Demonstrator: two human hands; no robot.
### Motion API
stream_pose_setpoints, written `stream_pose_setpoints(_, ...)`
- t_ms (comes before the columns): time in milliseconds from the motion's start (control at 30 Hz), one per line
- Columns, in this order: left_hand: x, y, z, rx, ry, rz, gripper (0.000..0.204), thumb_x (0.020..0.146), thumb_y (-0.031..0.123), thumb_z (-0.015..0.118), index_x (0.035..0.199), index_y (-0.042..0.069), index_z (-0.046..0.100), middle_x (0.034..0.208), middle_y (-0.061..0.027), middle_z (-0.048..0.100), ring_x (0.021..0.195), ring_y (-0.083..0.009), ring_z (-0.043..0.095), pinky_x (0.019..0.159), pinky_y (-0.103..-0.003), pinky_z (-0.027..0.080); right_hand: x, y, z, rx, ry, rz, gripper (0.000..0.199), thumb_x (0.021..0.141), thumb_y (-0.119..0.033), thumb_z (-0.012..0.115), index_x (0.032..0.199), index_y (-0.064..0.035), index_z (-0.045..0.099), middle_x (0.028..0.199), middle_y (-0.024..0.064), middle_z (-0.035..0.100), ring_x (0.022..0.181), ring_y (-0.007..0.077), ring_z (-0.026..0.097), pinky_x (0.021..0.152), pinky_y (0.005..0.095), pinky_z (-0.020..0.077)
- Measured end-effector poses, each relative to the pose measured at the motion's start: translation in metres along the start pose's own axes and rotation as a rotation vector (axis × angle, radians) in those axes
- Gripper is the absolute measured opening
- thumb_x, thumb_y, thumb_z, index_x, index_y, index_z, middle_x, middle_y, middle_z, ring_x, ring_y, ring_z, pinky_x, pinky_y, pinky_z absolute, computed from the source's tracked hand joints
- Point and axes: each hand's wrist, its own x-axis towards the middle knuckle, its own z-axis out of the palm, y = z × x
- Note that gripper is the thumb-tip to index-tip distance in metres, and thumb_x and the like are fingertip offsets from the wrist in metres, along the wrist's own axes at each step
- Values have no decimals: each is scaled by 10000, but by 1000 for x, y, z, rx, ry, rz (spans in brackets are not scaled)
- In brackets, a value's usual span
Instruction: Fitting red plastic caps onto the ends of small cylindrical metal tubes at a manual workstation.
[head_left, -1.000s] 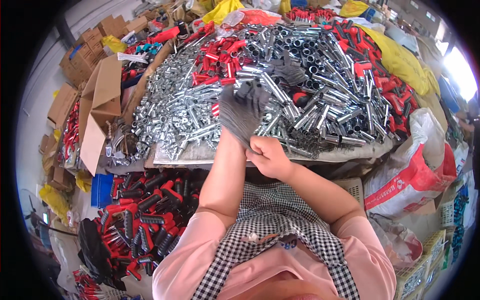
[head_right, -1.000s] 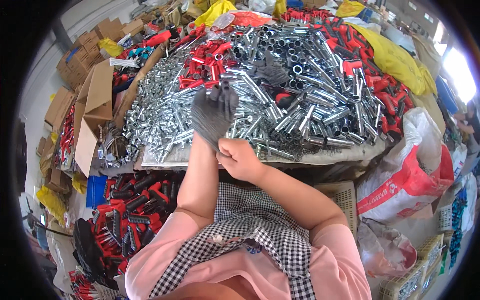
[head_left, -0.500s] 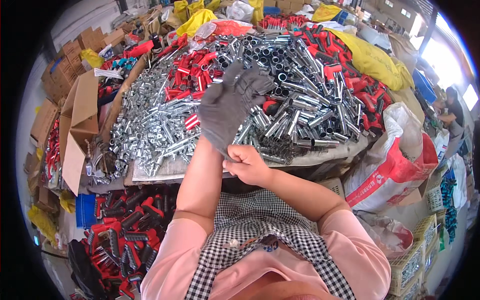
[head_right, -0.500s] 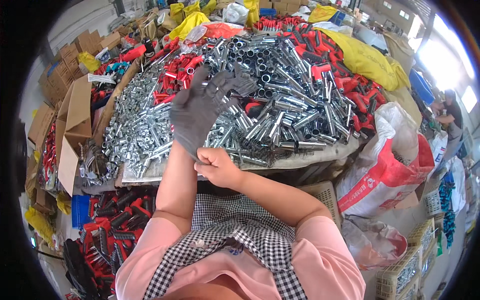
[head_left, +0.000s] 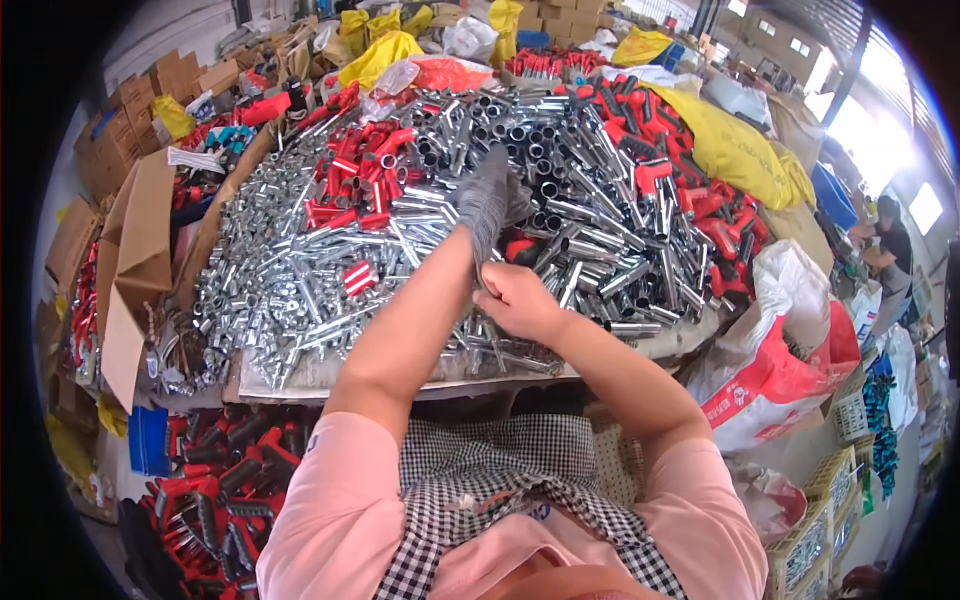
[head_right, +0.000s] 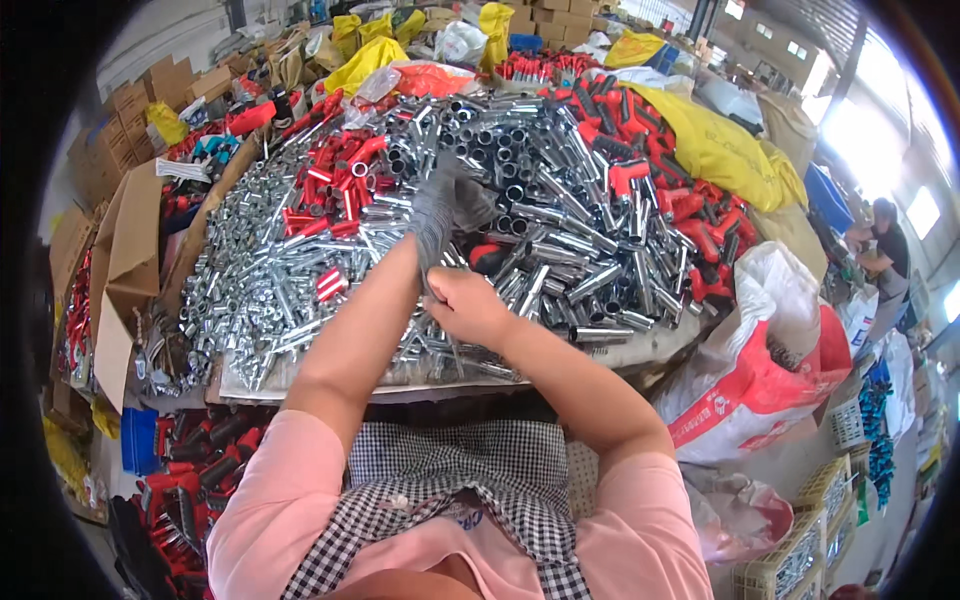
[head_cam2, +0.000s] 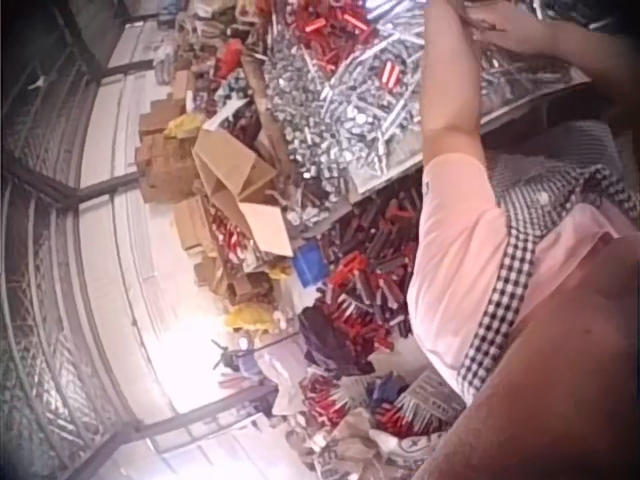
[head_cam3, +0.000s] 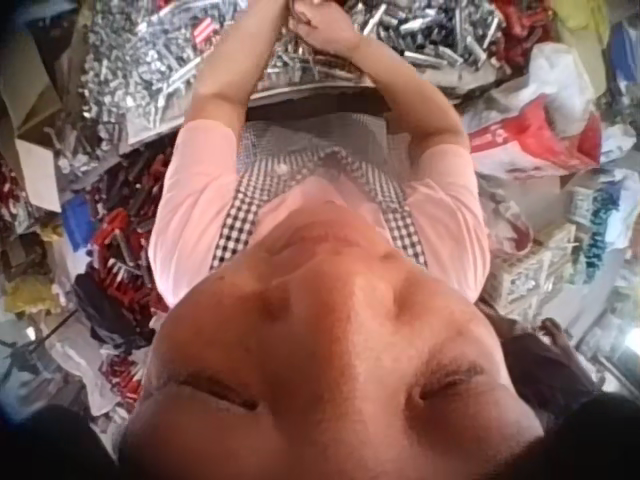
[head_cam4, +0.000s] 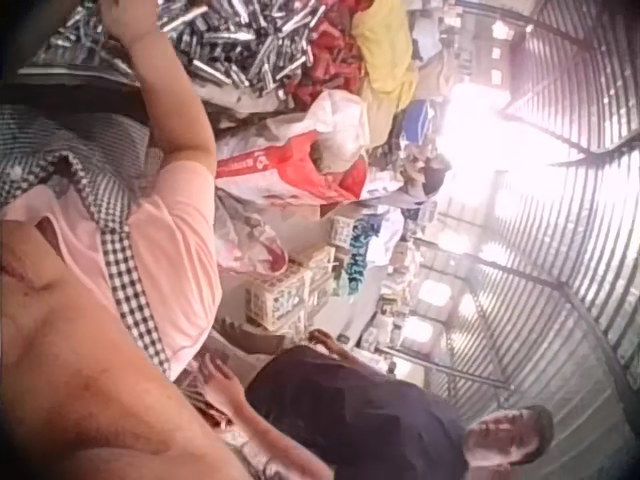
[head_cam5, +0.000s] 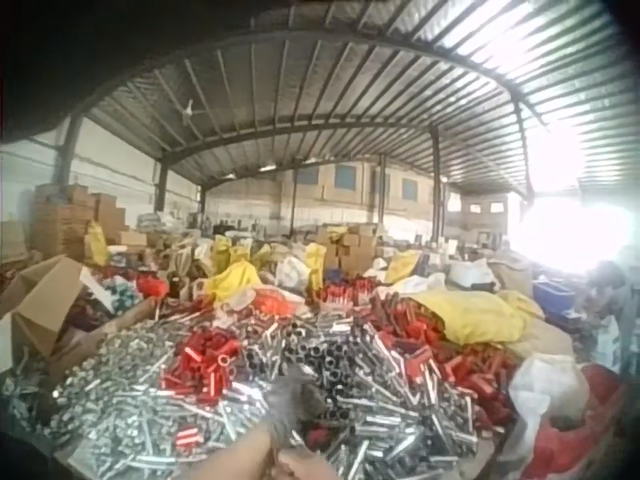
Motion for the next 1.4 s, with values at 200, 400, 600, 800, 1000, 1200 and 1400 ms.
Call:
stream_pose_setpoints(200,-86,20,-36,1524,172,995,389,713,390,703,943,82,638,837,-106,652,888,-273,624,783,-383,489,-1,13,-30,157,246,332,326,758,-76,679,659,-65,369,593,8,389,553,95,372,492,279,330)
stream_pose_setpoints(400,-57,32,-5,1924,83,645,257,741,171,585,960,88,690,992,-143,664,941,-315,639,793,-445,511,1,33,-42,218,230,319,336,797,-82,685,652,-74,382,587,-41,410,551,46,364,479,247,324)
stream_pose_setpoints(600,-99,64,-12,1915,320,838,247,829,259,525,969,94,643,958,-166,646,856,-317,645,721,-455,514,8,24,-32,524,235,254,158,814,-82,661,856,-45,514,731,3,523,645,52,460,564,234,401)
stream_pose_setpoints(800,-130,57,-13,1778,365,1063,279,874,301,501,1034,80,557,955,-184,612,795,-356,627,668,-479,500,23,1,-10,697,190,208,593,836,36,548,1341,-29,245,875,76,568,691,112,550,599,257,461)
stream_pose_setpoints(1000,-170,37,-30,1731,410,1138,271,872,301,530,1021,78,570,941,-161,612,754,-336,623,632,-451,503,18,-30,-10,465,162,279,651,803,-1,584,1361,-7,249,914,84,590,701,117,556,629,267,453)
stream_pose_setpoints(1200,-183,15,-45,1835,428,1297,255,855,321,542,992,107,567,882,-114,607,730,-298,603,602,-453,459,18,-15,-2,574,109,359,288,702,2,611,961,17,486,699,62,555,538,125,487,482,279,377)
stream_pose_setpoints(1400,-197,12,-44,1861,293,1156,304,888,348,476,1018,86,559,877,-164,604,718,-324,618,612,-467,480,15,-6,-27,1726,-149,534,189,690,-83,485,536,-95,377,570,44,465,415,160,328,414,277,304)
